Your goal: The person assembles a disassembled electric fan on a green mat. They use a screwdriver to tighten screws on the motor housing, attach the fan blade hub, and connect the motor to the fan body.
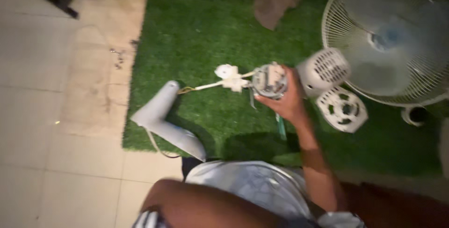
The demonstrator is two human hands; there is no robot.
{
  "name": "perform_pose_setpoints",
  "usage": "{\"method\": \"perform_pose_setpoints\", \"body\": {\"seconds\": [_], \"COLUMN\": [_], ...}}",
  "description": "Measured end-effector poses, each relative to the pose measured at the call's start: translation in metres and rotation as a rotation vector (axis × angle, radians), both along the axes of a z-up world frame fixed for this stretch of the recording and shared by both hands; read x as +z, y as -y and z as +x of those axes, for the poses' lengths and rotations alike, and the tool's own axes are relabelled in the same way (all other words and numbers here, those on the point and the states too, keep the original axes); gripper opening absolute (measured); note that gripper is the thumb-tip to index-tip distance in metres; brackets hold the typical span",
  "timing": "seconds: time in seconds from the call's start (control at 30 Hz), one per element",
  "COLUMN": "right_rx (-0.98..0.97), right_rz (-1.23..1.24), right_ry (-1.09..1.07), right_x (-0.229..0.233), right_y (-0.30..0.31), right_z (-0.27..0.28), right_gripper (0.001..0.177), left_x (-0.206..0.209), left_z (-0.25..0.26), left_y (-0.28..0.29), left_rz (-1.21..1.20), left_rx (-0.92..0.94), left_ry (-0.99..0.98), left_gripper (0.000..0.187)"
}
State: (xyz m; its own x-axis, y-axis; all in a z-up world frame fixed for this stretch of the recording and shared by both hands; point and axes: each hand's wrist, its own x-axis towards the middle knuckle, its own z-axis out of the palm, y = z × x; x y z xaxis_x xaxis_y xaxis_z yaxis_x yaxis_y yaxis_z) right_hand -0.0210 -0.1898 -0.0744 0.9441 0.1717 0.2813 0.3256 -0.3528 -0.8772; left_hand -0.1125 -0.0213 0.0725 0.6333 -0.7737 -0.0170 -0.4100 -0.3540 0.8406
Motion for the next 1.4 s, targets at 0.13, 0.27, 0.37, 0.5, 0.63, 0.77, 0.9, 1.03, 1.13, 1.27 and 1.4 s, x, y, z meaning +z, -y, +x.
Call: {"method": "perform_pose_setpoints", "body": {"seconds": [0.13, 0.27, 0.37, 0.5, 0.63, 0.77, 0.9, 1.03, 1.13, 1.27, 1.4], "right_rx": [-0.030, 0.004, 0.003, 0.005, -0.011, 0.029, 0.007, -0.004, -0.055, 0.015, 0.005], "right_rz": [-0.125, -0.086, -0.067, 0.001, -0.077, -0.019, -0.015, -0.120, -0.203, -0.092, -0.143], "right_ry": [0.143, 0.098, 0.083, -0.045, 0.073, 0.040, 0.000, -0.077, -0.067, 0.022, 0.014], "right_x": [-0.001, -0.003, -0.006, -0.013, -0.017, -0.014, -0.015, -0.016, -0.016, -0.017, -0.018], "right_y": [0.002, 0.004, 0.004, 0.005, 0.005, 0.006, 0.006, 0.008, 0.006, 0.006, 0.005], "right_z": [0.004, -0.001, 0.004, 0.002, 0.002, 0.003, 0.003, 0.005, 0.010, 0.005, 0.005], "right_gripper": [0.093, 0.097, 0.098, 0.098, 0.099, 0.096, 0.100, 0.097, 0.094, 0.100, 0.101], "left_x": [-0.039, -0.120, -0.180, -0.228, -0.208, -0.121, -0.023, 0.038, 0.054, 0.053, 0.049], "left_z": [-0.010, -0.013, -0.014, -0.011, -0.003, -0.017, -0.022, 0.004, 0.031, 0.054, 0.060], "left_y": [0.040, 0.038, 0.033, 0.043, 0.046, 0.031, 0.001, -0.036, -0.044, -0.039, -0.033], "left_rz": [0.083, 0.428, 0.239, 0.357, 0.419, 0.217, -0.143, -0.403, -0.413, -0.354, -0.305], "left_rx": [-0.202, 0.041, 0.036, -0.112, -0.200, -0.112, 0.104, 0.317, 0.490, 0.477, 0.442], "left_ry": [-0.055, 0.260, 0.694, 0.692, 0.699, 0.723, 0.269, 0.204, 0.219, 0.502, 0.594], "left_gripper": [0.029, 0.035, 0.045, 0.039, 0.037, 0.037, 0.038, 0.034, 0.039, 0.040, 0.040]}}
